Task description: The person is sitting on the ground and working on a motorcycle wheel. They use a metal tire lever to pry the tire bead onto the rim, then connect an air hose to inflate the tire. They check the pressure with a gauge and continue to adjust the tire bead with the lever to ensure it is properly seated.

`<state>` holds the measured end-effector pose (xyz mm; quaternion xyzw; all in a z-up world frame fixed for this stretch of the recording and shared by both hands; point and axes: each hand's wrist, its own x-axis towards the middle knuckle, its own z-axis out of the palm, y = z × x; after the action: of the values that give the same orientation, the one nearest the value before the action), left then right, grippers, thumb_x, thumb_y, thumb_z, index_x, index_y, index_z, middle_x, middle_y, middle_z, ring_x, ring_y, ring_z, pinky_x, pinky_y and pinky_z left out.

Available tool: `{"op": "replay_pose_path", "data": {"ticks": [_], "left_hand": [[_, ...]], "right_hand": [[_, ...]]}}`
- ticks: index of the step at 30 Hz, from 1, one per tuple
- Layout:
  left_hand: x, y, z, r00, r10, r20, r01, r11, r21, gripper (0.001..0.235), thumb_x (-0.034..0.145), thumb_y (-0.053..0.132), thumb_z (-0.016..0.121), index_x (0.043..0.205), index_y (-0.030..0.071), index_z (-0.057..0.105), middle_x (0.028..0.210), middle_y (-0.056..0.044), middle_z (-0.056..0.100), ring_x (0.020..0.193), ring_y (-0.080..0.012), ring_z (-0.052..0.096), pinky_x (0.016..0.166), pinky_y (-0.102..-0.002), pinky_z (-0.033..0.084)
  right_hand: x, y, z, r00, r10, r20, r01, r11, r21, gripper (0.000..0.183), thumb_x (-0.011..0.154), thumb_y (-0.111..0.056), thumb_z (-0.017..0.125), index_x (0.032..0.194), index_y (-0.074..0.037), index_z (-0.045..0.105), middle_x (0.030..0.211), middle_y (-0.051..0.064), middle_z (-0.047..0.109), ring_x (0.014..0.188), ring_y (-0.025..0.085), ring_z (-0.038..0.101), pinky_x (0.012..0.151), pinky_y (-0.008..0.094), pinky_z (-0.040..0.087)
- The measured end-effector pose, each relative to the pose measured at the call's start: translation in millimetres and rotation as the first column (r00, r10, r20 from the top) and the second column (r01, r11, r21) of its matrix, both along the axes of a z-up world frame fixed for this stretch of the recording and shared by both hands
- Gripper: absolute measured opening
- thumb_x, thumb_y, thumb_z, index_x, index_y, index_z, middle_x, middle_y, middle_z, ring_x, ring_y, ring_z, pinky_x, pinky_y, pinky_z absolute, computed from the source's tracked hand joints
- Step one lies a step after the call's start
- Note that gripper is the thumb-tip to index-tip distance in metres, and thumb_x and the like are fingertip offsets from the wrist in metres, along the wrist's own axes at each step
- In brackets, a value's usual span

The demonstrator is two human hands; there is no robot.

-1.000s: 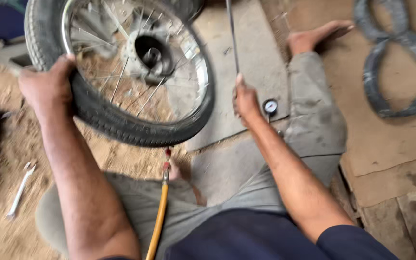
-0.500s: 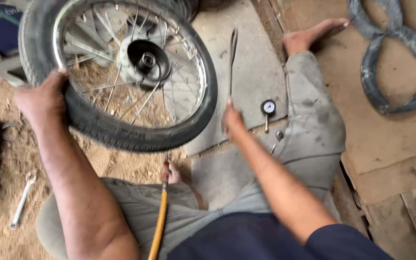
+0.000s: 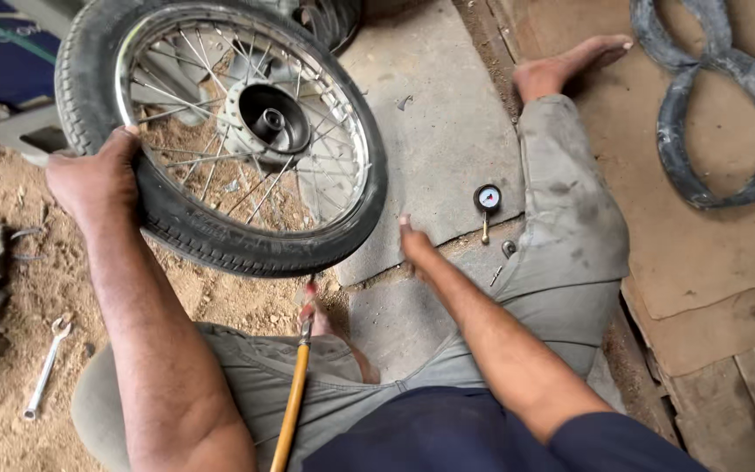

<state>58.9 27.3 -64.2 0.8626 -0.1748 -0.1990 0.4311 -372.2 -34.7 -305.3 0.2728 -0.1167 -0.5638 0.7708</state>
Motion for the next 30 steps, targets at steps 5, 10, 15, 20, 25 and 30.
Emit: {"op": "replay_pose_path", "data": {"ticks": [5, 10, 15, 20, 25, 30], "left_hand": [[15.6, 11.6, -22.8, 0.975, -0.113, 0.190, 0.113, 0.994, 0.006, 0.050, 0.084, 0.020, 0.092, 0.113, -0.009, 0.062, 0.112, -0.019, 0.071, 0.100, -0.0269, 0.075, 0.095, -0.040, 0.064], [18.0, 3.0, -24.7, 0.991, -0.071, 0.110, 0.066, 0.997, 0.048, 0.055, 0.078, 0.019, 0.090, 0.116, -0.004, 0.058, 0.109, -0.013, 0.070, 0.095, -0.0215, 0.076, 0.088, -0.037, 0.064], [8.8, 0.9, -21.0, 0.998, -0.034, 0.059, 0.033, 0.999, 0.014, 0.053, 0.080, 0.015, 0.088, 0.118, 0.000, 0.055, 0.114, -0.013, 0.069, 0.099, -0.0199, 0.077, 0.086, -0.035, 0.064], [3.6, -4.7, -23.3, 0.999, 0.019, 0.041, -0.018, 1.000, -0.023, 0.062, 0.074, 0.018, 0.093, 0.117, -0.002, 0.052, 0.112, -0.013, 0.068, 0.095, -0.0209, 0.075, 0.085, -0.035, 0.066], [7.9, 4.6, -15.5, 0.986, -0.048, 0.157, 0.045, 0.999, 0.022, 0.051, 0.083, 0.019, 0.088, 0.117, -0.006, 0.059, 0.113, -0.018, 0.072, 0.096, -0.0241, 0.076, 0.090, -0.036, 0.065], [0.1, -4.1, -12.0, 0.987, -0.089, 0.135, 0.075, 0.991, 0.107, 0.046, 0.086, 0.017, 0.081, 0.119, -0.007, 0.061, 0.113, -0.016, 0.072, 0.097, -0.0222, 0.077, 0.090, -0.035, 0.066]], "right_hand": [[-3.5, 54.8, 2.3, -0.341, 0.340, -0.876, -0.235, 0.872, 0.430, 0.054, 0.104, -0.062, 0.047, 0.084, -0.012, 0.053, 0.057, -0.001, 0.040, 0.039, 0.011, 0.033, 0.034, 0.031, 0.030], [-12.9, 4.9, 103.8, -0.450, -0.107, -0.886, -0.249, 0.969, 0.009, 0.052, 0.102, -0.062, 0.049, 0.077, -0.017, 0.050, 0.061, -0.006, 0.046, 0.046, 0.006, 0.042, 0.039, 0.026, 0.034], [-27.6, -81.4, 175.4, -0.562, -0.427, -0.708, -0.224, 0.903, -0.367, 0.053, 0.106, -0.060, 0.047, 0.078, -0.016, 0.053, 0.060, -0.005, 0.045, 0.047, 0.007, 0.042, 0.041, 0.026, 0.031], [-6.1, -17.4, 76.5, -0.679, -0.241, -0.694, -0.155, 0.970, -0.186, 0.049, 0.105, -0.056, 0.047, 0.078, -0.016, 0.055, 0.059, -0.005, 0.047, 0.045, 0.009, 0.044, 0.039, 0.027, 0.033], [20.3, 47.3, -0.7, -0.656, 0.113, -0.747, -0.281, 0.881, 0.381, 0.046, 0.105, -0.051, 0.047, 0.077, -0.015, 0.056, 0.057, -0.005, 0.050, 0.044, 0.010, 0.046, 0.038, 0.028, 0.035], [3.9, -54.4, 64.1, -0.547, -0.156, -0.823, -0.220, 0.975, -0.039, 0.045, 0.105, -0.049, 0.047, 0.077, -0.015, 0.057, 0.056, -0.004, 0.051, 0.042, 0.011, 0.047, 0.037, 0.029, 0.036]]}}
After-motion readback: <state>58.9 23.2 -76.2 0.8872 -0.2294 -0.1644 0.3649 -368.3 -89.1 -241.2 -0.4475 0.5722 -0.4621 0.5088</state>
